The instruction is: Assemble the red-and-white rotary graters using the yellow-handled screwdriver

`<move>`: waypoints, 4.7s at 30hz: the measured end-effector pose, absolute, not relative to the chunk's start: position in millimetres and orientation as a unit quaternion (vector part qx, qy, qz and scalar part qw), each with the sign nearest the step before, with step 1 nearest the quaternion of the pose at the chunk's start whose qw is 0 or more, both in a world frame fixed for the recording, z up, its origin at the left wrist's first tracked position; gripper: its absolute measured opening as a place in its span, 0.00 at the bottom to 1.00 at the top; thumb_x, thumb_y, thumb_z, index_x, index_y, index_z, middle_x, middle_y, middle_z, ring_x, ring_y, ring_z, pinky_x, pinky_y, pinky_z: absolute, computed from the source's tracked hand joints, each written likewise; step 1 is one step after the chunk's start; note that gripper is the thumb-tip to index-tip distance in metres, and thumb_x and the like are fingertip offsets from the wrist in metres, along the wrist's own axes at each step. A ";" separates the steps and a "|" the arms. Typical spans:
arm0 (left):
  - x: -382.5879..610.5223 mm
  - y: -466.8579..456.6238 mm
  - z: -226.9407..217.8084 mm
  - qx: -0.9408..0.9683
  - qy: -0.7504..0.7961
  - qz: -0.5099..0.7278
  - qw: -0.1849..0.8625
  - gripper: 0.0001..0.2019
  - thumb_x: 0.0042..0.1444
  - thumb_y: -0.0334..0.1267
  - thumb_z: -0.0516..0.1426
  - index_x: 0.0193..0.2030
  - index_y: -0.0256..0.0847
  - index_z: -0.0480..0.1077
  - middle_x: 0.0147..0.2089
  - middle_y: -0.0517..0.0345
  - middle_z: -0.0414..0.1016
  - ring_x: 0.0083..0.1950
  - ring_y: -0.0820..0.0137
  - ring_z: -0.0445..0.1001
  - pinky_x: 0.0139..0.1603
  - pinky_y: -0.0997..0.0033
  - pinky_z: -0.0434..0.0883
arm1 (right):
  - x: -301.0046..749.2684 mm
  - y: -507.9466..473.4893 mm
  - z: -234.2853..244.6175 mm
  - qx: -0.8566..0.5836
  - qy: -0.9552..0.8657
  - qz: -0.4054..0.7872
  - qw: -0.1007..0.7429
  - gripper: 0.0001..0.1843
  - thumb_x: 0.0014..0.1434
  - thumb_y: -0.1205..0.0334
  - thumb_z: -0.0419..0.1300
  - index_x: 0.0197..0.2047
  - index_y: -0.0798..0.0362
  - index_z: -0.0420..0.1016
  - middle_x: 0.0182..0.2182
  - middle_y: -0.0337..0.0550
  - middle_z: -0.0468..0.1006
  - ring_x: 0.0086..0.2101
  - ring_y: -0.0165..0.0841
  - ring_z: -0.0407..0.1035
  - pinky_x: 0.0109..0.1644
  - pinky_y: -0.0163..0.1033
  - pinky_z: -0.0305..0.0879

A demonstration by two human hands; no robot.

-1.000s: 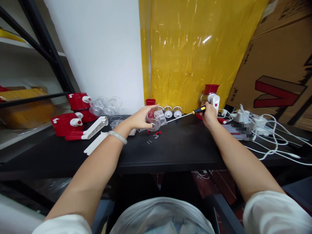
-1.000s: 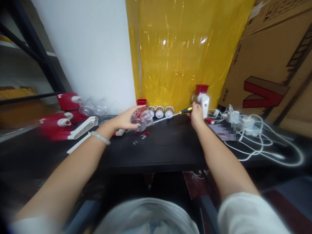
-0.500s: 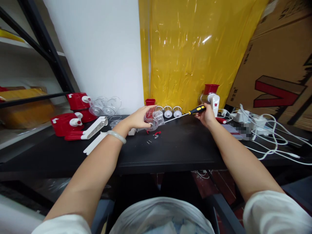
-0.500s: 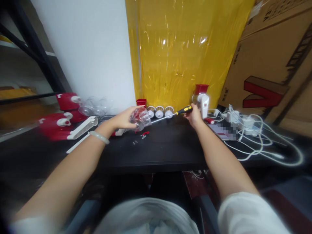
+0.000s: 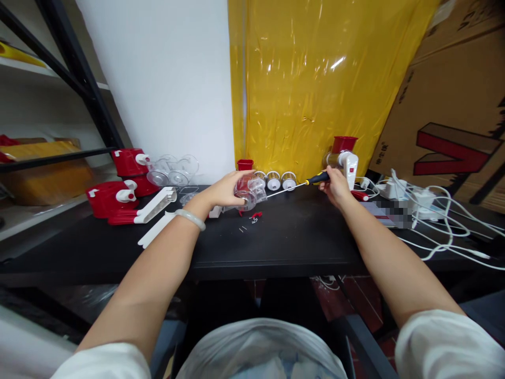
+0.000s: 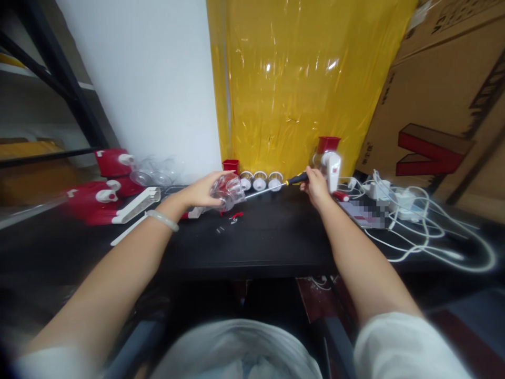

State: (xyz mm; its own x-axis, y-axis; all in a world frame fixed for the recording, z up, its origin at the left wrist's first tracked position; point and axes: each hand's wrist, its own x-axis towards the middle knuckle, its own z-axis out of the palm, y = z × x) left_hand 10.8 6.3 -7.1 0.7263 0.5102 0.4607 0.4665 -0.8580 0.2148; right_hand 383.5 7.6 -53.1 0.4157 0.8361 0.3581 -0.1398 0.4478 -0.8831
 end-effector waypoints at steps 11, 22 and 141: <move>12.8 6.7 -10.5 0.929 0.262 0.256 0.052 0.44 0.43 0.35 0.62 0.69 0.42 0.53 0.66 0.45 0.62 0.64 0.54 0.65 0.64 0.53 0.63 | 389.6 5.9 -51.4 -0.460 -0.400 0.349 0.712 0.16 0.63 0.51 0.46 0.31 0.51 0.66 0.14 0.34 0.68 0.13 0.30 0.63 0.16 0.33 0.62; 13.3 8.3 -13.5 0.928 0.256 0.264 0.057 0.44 0.43 0.36 0.62 0.69 0.45 0.53 0.65 0.46 0.63 0.63 0.54 0.66 0.63 0.51 0.65 | 388.1 5.9 -49.7 -0.449 -0.406 0.343 0.718 0.08 0.57 0.60 0.53 0.34 0.53 0.71 0.18 0.36 0.73 0.16 0.29 0.67 0.18 0.31 0.62; 15.5 17.5 -28.4 0.929 0.275 0.245 0.026 0.46 0.42 0.38 0.62 0.70 0.47 0.51 0.63 0.49 0.59 0.63 0.55 0.63 0.64 0.54 0.63 | 399.1 15.5 -68.6 -0.469 -0.434 0.402 0.656 0.11 0.57 0.54 0.48 0.37 0.49 0.67 0.28 0.39 0.76 0.25 0.33 0.75 0.28 0.37 0.70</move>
